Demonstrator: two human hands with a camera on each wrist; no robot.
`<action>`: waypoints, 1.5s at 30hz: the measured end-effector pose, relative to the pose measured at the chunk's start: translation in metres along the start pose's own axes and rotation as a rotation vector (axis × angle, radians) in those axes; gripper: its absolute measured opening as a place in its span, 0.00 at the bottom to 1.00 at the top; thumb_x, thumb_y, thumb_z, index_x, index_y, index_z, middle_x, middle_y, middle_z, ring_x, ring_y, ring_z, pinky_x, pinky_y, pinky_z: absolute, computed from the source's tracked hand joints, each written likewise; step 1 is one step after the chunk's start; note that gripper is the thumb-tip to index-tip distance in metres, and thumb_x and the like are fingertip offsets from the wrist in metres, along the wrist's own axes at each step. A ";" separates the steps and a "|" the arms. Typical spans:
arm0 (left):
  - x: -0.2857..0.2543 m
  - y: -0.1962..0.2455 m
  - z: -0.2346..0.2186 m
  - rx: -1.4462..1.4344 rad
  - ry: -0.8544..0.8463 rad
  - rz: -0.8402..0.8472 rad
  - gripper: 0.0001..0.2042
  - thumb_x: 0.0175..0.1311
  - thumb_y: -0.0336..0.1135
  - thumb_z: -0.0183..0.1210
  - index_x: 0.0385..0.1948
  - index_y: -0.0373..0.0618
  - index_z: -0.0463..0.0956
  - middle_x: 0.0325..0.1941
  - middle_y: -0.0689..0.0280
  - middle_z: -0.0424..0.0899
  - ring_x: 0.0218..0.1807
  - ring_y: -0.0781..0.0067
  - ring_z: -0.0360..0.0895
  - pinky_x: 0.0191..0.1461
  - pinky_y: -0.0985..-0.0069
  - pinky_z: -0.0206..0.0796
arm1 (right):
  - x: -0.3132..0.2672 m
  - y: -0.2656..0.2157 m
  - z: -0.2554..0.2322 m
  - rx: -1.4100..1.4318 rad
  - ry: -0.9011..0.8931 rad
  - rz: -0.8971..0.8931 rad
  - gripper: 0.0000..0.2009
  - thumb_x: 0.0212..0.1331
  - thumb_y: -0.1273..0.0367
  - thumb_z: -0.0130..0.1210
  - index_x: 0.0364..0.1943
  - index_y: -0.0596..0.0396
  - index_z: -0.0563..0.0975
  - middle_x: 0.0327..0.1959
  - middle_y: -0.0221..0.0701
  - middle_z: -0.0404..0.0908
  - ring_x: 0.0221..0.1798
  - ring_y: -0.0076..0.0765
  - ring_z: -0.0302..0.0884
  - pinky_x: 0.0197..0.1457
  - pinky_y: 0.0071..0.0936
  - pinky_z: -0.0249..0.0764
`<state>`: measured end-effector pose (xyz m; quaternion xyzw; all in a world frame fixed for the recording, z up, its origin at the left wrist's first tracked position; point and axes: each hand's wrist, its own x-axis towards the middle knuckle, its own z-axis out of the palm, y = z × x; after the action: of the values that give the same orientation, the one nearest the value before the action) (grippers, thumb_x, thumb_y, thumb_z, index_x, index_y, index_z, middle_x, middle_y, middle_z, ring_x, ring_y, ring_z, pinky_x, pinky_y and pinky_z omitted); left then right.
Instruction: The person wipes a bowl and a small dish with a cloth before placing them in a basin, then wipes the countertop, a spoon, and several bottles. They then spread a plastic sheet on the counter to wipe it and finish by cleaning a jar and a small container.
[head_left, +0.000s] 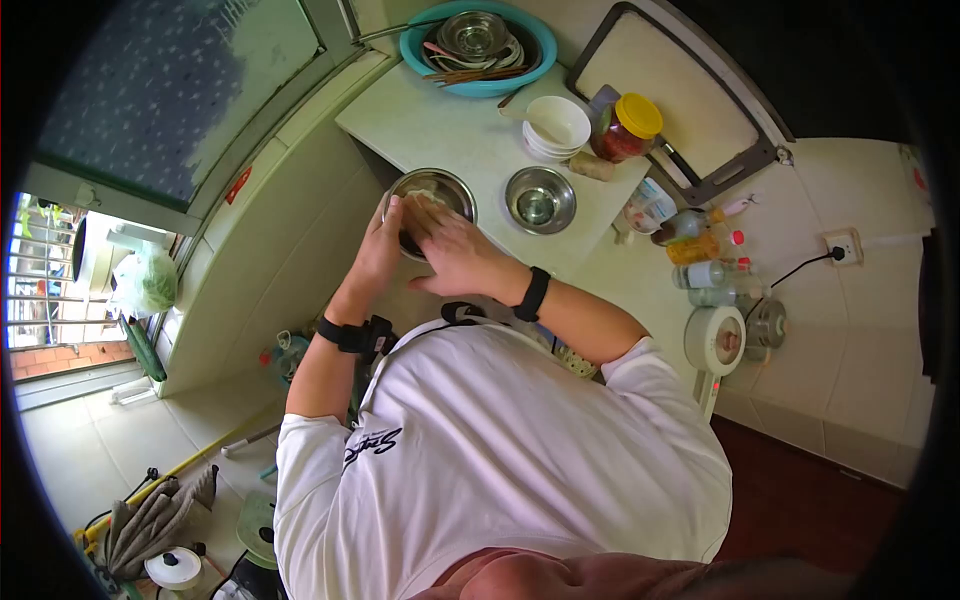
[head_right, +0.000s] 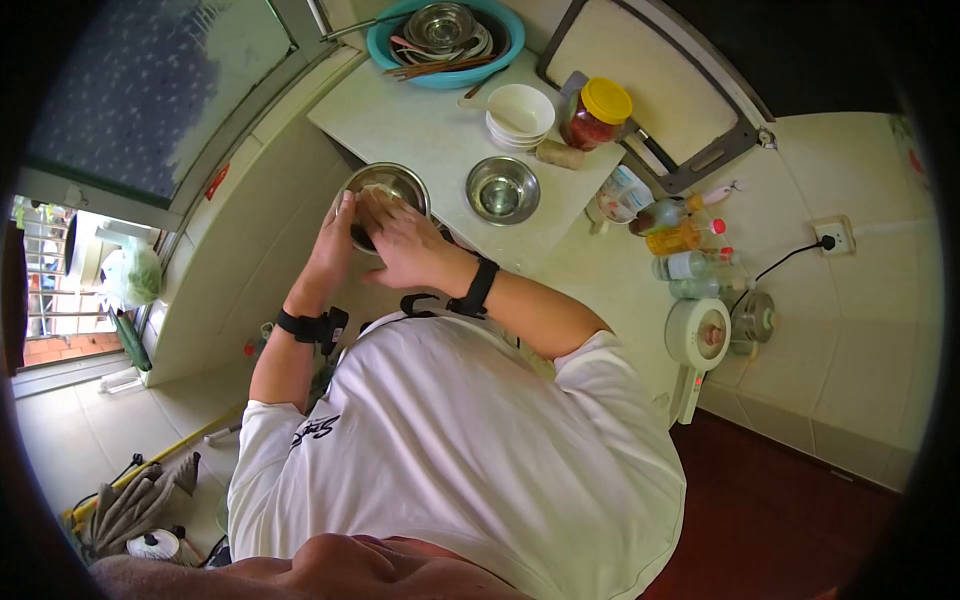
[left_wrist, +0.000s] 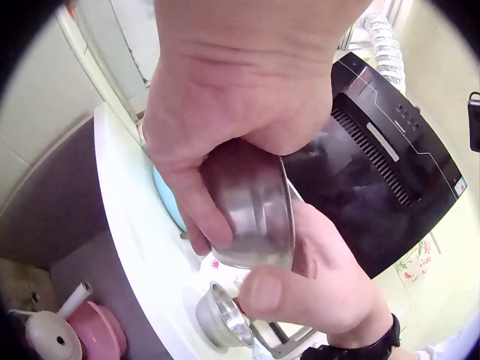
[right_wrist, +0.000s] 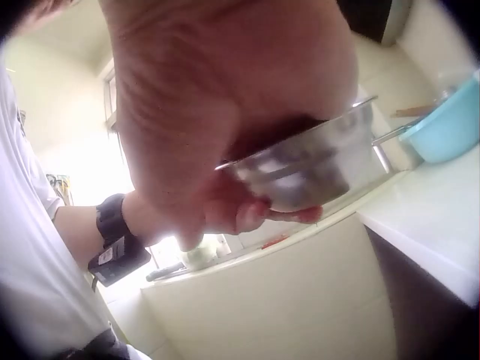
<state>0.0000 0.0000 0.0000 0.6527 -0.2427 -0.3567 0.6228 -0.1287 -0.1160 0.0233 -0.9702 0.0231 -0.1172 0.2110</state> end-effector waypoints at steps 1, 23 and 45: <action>-0.003 0.006 -0.003 -0.036 -0.029 -0.023 0.27 0.78 0.50 0.42 0.66 0.35 0.64 0.65 0.59 0.72 0.66 0.71 0.65 0.71 0.74 0.55 | 0.000 0.001 -0.003 0.051 -0.039 -0.098 0.48 0.45 0.55 0.69 0.69 0.65 0.58 0.72 0.52 0.58 0.75 0.57 0.55 0.78 0.43 0.53; 0.015 0.044 0.012 0.022 -0.014 -0.024 0.25 0.79 0.49 0.41 0.63 0.37 0.68 0.56 0.62 0.78 0.56 0.74 0.73 0.62 0.75 0.64 | 0.001 0.018 -0.058 -0.055 0.024 -0.324 0.42 0.47 0.54 0.68 0.64 0.66 0.66 0.66 0.51 0.67 0.70 0.52 0.63 0.76 0.45 0.54; 0.171 0.106 0.007 0.574 0.020 0.371 0.24 0.75 0.48 0.49 0.60 0.35 0.71 0.54 0.57 0.80 0.56 0.71 0.73 0.64 0.72 0.62 | -0.024 0.055 -0.084 0.451 0.528 0.111 0.13 0.55 0.77 0.57 0.46 0.56 0.80 0.41 0.33 0.83 0.45 0.35 0.82 0.51 0.28 0.76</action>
<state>0.1158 -0.1460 0.0763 0.7497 -0.4414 -0.1481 0.4704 -0.1716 -0.1979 0.0696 -0.8328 0.1029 -0.3545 0.4126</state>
